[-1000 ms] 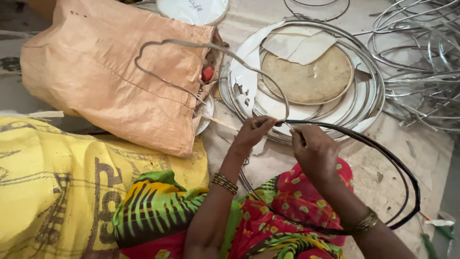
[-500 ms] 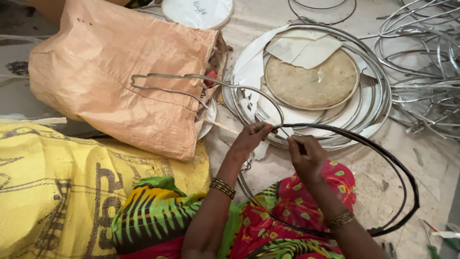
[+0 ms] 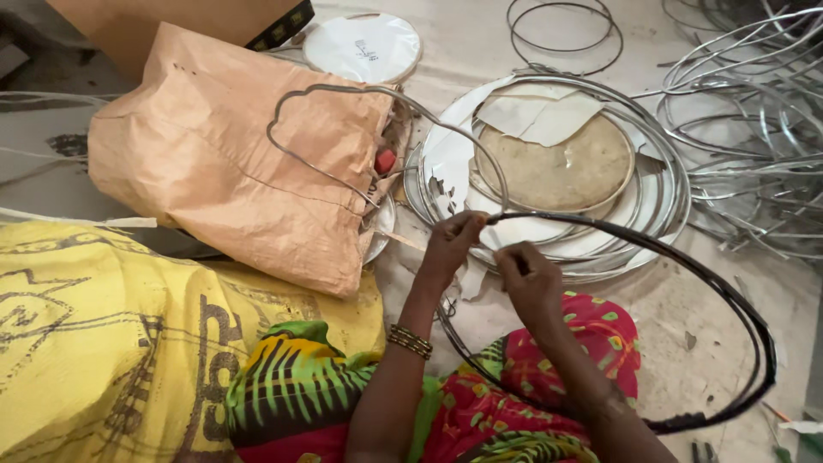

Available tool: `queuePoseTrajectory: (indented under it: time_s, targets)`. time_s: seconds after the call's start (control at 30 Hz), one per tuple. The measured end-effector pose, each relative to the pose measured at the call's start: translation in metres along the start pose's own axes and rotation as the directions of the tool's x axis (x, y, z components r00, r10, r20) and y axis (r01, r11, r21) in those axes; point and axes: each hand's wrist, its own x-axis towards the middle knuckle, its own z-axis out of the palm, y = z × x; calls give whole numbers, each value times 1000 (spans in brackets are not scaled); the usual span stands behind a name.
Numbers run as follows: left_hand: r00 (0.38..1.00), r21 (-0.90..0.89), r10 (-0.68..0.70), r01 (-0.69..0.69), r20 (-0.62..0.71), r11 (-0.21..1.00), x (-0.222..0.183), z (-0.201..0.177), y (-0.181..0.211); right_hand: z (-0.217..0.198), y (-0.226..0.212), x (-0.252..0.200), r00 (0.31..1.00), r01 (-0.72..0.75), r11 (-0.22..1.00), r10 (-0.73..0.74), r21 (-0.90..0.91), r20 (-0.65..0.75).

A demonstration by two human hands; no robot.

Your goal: The person cuts several metal wires and flexible tubing using pliers and snips, then gathers them into a circular shape.

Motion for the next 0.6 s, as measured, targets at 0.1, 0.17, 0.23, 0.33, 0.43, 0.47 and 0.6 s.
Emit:
queuePoseTrajectory:
  time_s: [0.1,0.17,0.23,0.33,0.43,0.47,0.6]
  targets:
    - [998,-27,55,-57,-42,998,-2,-2,13,-30,-65,-20,905,389,852,-285,-349,315]
    - [998,-30,-28,27,-55,999,-5,1,19,-56,-109,-35,895,284,839,-58,-465,442]
    - [997,-18,-64,63,-47,998,-9,5,24,-85,-151,-41,871,380,863,-213,-333,443]
    - [1000,-8,-10,10,26,1000,-14,6,33,-122,-204,-33,934,213,695,61,-686,352]
    - [990,-70,73,-65,123,995,-15,5,40,-134,-240,-14,915,334,389,84,-858,394]
    - [986,-91,74,-61,146,994,-15,4,42,-135,-250,-8,892,416,293,49,-860,449]
    - [973,-153,105,-74,206,985,-18,-1,46,-122,-272,9,835,531,251,13,-810,551]
